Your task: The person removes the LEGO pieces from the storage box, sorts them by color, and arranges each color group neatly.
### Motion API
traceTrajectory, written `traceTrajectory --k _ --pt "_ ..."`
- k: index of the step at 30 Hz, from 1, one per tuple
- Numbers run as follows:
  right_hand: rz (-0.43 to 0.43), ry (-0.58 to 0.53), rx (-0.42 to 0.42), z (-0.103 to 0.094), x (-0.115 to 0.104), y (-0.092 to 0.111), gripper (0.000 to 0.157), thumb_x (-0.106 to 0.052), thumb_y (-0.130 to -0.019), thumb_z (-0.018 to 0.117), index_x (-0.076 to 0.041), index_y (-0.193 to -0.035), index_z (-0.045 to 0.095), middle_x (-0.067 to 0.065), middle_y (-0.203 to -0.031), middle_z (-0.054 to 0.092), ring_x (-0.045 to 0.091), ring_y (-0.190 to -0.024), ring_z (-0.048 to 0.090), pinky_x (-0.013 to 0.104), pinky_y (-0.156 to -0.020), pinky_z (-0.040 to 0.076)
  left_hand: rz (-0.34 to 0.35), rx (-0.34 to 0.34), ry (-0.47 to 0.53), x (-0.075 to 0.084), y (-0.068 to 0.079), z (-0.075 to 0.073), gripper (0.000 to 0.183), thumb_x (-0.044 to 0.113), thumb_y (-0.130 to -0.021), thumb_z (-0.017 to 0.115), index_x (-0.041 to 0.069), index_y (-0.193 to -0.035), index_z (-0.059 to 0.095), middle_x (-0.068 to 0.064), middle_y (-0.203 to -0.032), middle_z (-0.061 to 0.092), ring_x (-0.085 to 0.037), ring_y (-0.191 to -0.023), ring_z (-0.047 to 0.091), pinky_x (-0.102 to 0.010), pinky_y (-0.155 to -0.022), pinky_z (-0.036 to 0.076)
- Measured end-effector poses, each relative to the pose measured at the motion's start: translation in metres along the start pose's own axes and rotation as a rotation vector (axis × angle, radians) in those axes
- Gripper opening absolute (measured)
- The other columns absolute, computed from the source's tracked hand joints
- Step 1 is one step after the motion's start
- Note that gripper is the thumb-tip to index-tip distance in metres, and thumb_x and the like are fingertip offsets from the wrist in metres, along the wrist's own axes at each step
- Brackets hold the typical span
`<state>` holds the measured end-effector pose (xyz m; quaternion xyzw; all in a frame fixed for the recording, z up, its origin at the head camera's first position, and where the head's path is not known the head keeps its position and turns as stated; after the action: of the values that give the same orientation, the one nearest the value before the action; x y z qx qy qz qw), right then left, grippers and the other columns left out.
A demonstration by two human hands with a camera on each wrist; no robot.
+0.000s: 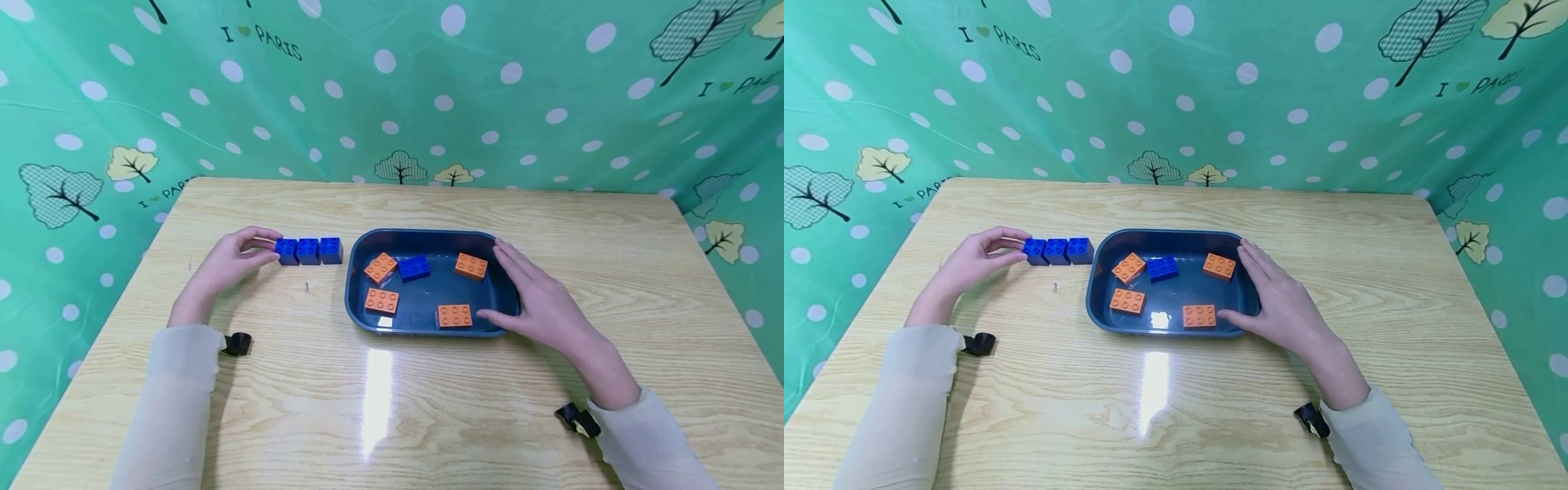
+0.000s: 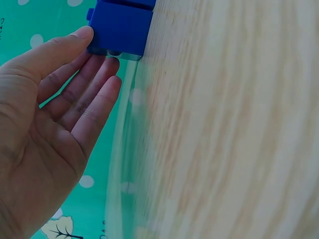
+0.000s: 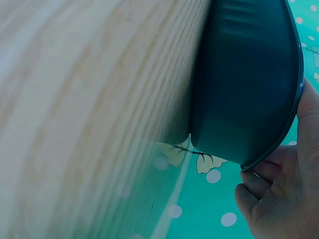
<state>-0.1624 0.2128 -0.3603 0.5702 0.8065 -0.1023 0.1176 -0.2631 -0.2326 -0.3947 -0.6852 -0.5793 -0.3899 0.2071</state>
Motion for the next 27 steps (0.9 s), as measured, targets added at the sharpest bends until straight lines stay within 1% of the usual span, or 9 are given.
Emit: traceTrajectory --k 3,6,9,11,19,27 --pt "0.007 0.001 -0.004 0.0 0.0 0.0 0.106 -0.055 -0.083 0.075 -0.01 -0.16 0.019 0.01 -0.167 0.019 0.039 -0.148 0.031 0.06 -0.111 0.041 -0.013 -0.01 -0.001 0.0 0.001 0.0 0.044 0.029 -0.099 0.063 0.011 -0.138 0.054 -0.015 -0.137 0.058 -0.027 -0.127 0.056 -0.009 -0.082 0.05" --pt "0.01 -0.004 -0.005 0.0 0.001 0.0 0.106 -0.055 -0.082 0.076 -0.01 -0.16 0.019 0.01 -0.168 0.019 0.039 -0.149 0.03 0.061 -0.111 0.041 -0.019 -0.011 0.006 0.0 0.002 -0.001 0.045 0.031 -0.099 0.063 0.013 -0.139 0.054 -0.014 -0.138 0.058 -0.024 -0.127 0.056 -0.01 -0.082 0.05" --pt "0.011 -0.004 -0.003 0.001 0.001 0.0 0.106 -0.054 -0.082 0.076 -0.01 -0.16 0.019 0.01 -0.168 0.019 0.039 -0.149 0.03 0.061 -0.111 0.04 -0.007 0.003 0.013 0.002 0.003 -0.003 0.044 0.031 -0.098 0.064 0.014 -0.138 0.055 -0.012 -0.137 0.059 -0.019 -0.124 0.057 -0.01 -0.083 0.05" --pt "0.009 -0.003 -0.002 0.001 0.001 0.0 0.106 -0.055 -0.082 0.076 -0.01 -0.16 0.02 0.01 -0.167 0.019 0.039 -0.149 0.03 0.061 -0.111 0.041 0.007 0.017 0.016 0.004 0.004 -0.004 0.043 0.03 -0.098 0.064 0.013 -0.137 0.056 -0.011 -0.137 0.06 -0.018 -0.124 0.058 -0.008 -0.084 0.05" --pt "0.007 -0.007 0.001 0.001 0.001 -0.001 0.106 -0.054 -0.082 0.077 -0.009 -0.16 0.02 0.01 -0.167 0.02 0.039 -0.148 0.031 0.06 -0.11 0.042 0.041 0.038 0.032 0.012 0.006 -0.009 0.041 0.025 -0.099 0.063 0.008 -0.136 0.054 -0.013 -0.138 0.058 -0.031 -0.129 0.055 -0.004 -0.087 0.048" --pt "0.006 -0.005 0.003 0.001 0.001 0.0 0.106 -0.055 -0.082 0.076 -0.008 -0.159 0.02 0.011 -0.167 0.02 0.039 -0.148 0.031 0.06 -0.112 0.04 0.056 0.043 0.06 0.024 0.007 -0.013 0.042 0.024 -0.099 0.064 0.008 -0.136 0.053 -0.013 -0.139 0.056 -0.03 -0.131 0.055 -0.003 -0.088 0.049"
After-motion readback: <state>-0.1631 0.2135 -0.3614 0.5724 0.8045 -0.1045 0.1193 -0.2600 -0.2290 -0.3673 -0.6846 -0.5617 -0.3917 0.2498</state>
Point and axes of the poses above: each hand's wrist, its own y-axis away from the middle knuckle, its own z-axis out of the palm, x = y × z, the point moved 9 cm from there along -y, towards the middle knuckle
